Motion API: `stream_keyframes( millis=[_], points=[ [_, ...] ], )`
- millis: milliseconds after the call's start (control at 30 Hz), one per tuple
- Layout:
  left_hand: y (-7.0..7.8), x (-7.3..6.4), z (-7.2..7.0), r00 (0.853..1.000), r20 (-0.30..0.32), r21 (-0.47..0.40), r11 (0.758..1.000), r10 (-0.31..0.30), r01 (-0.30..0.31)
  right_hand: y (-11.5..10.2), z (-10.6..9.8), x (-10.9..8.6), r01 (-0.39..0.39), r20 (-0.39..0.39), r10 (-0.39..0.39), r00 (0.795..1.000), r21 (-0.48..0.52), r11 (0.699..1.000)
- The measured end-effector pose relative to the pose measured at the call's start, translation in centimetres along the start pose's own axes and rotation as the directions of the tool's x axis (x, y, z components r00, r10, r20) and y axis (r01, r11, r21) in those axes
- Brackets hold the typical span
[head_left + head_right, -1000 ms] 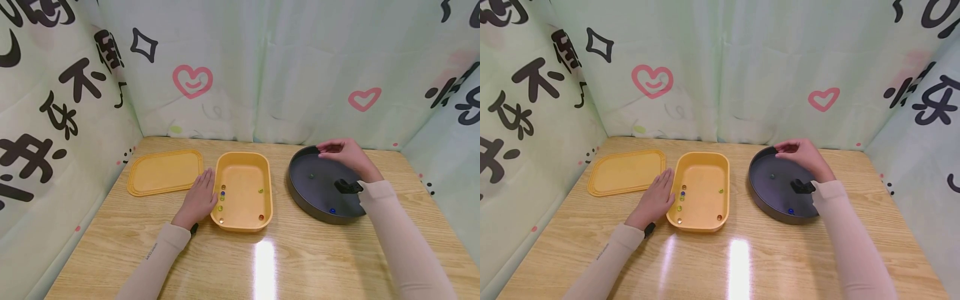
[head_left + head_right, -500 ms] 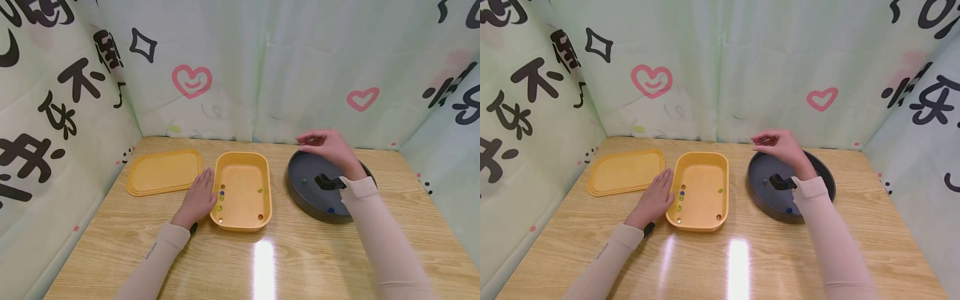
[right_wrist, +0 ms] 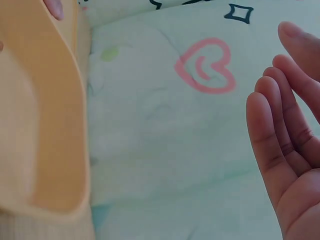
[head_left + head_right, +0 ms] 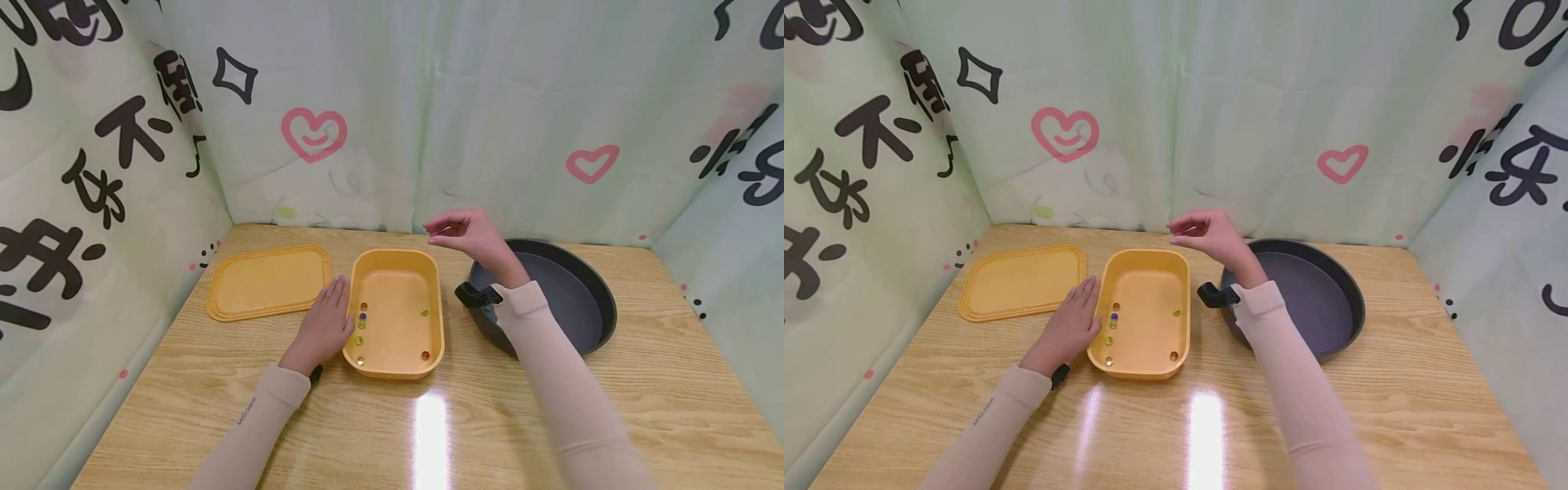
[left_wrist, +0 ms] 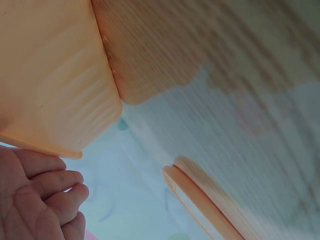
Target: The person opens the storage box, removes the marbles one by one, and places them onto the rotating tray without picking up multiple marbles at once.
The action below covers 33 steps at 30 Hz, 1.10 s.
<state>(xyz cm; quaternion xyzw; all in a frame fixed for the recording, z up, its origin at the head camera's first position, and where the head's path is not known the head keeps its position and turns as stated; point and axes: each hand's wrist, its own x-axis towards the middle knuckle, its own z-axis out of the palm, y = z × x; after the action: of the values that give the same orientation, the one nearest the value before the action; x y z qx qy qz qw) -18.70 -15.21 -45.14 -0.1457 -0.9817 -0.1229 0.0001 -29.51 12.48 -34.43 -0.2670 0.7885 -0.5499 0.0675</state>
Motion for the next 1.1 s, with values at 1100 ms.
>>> stream_keyframes(
  millis=[1100],
  points=[
    [-0.1, 0.0, -0.1, 1.000, 0.003, 0.002, 1.000, 0.000, 0.000, 5.2, 11.3, 5.2, -0.104, 0.354, 0.130, 0.926, -0.093, 0.990]
  ],
)
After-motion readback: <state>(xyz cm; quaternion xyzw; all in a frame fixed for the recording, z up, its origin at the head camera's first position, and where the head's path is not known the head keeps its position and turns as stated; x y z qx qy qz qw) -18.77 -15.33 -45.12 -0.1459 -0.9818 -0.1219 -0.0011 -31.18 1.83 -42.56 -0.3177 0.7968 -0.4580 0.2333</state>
